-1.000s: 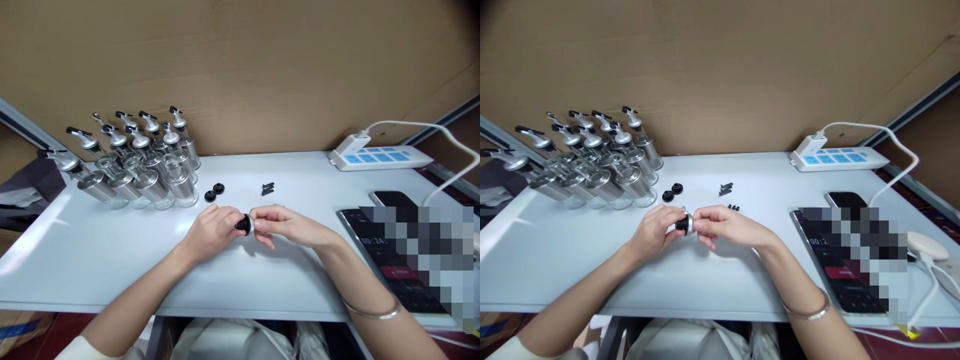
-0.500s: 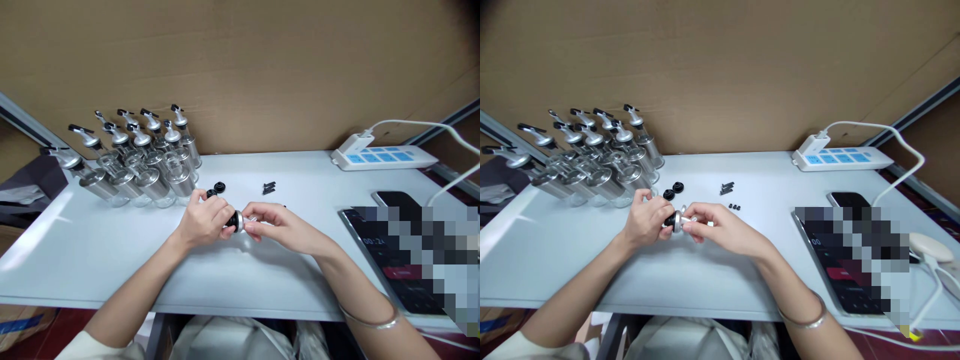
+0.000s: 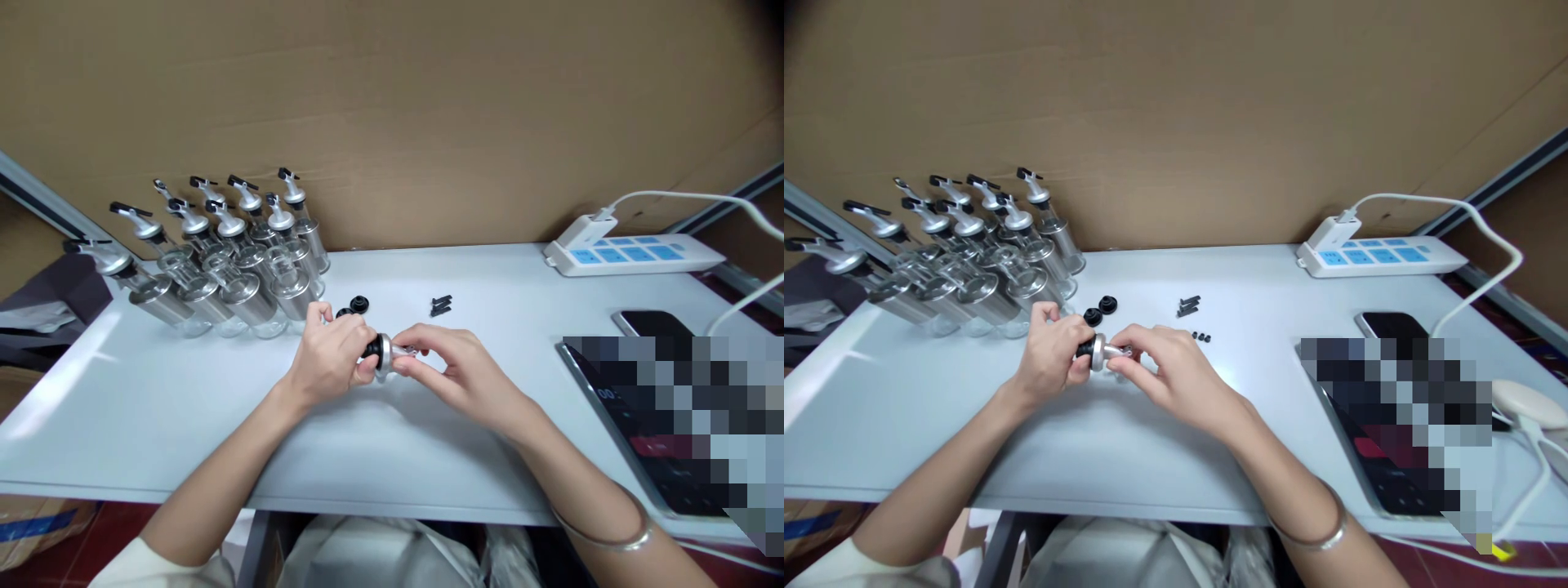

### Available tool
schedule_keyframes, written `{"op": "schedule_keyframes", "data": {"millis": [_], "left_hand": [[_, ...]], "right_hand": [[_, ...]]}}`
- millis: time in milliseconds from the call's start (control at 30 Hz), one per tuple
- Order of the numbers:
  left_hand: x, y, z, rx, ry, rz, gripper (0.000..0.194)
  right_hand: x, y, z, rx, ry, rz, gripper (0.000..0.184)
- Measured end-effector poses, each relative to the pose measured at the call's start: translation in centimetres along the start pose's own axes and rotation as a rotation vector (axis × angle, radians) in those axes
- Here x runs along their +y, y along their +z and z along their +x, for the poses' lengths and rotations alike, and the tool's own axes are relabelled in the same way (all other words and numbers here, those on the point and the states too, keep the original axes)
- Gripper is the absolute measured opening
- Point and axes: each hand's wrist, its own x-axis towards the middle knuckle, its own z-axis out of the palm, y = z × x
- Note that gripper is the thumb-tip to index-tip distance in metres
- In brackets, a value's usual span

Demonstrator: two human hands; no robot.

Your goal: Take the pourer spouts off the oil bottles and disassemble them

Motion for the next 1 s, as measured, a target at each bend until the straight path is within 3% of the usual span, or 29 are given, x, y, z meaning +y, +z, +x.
{"op": "schedule_keyframes", "data": {"millis": [200, 433, 733, 1000], "left_hand": [[0.0, 0.1, -0.1, -0.023, -0.096, -0.120, 0.037], [0.2, -0.3, 0.0, -0.135, -0.240, -0.332, 0.042], [0.5, -0.5, 0.3, -0.328, -0.611, -0.744, 0.051], [0.5, -1.0, 0.7, -0.448, -0.829, -1.209, 0.050]], "right_hand": [[0.5, 0.4, 0.0, 0.132, -0.240, -0.276, 0.016], [0.2, 0.6, 0.2, 0.310, -0.454, -0.525, 0.012], [0.6, 0.5, -0.2, 0.381, -0.578, -0.674, 0.015], [0.8, 0.5, -0.5, 0.418, -0.623, -0.701, 0.019]]}}
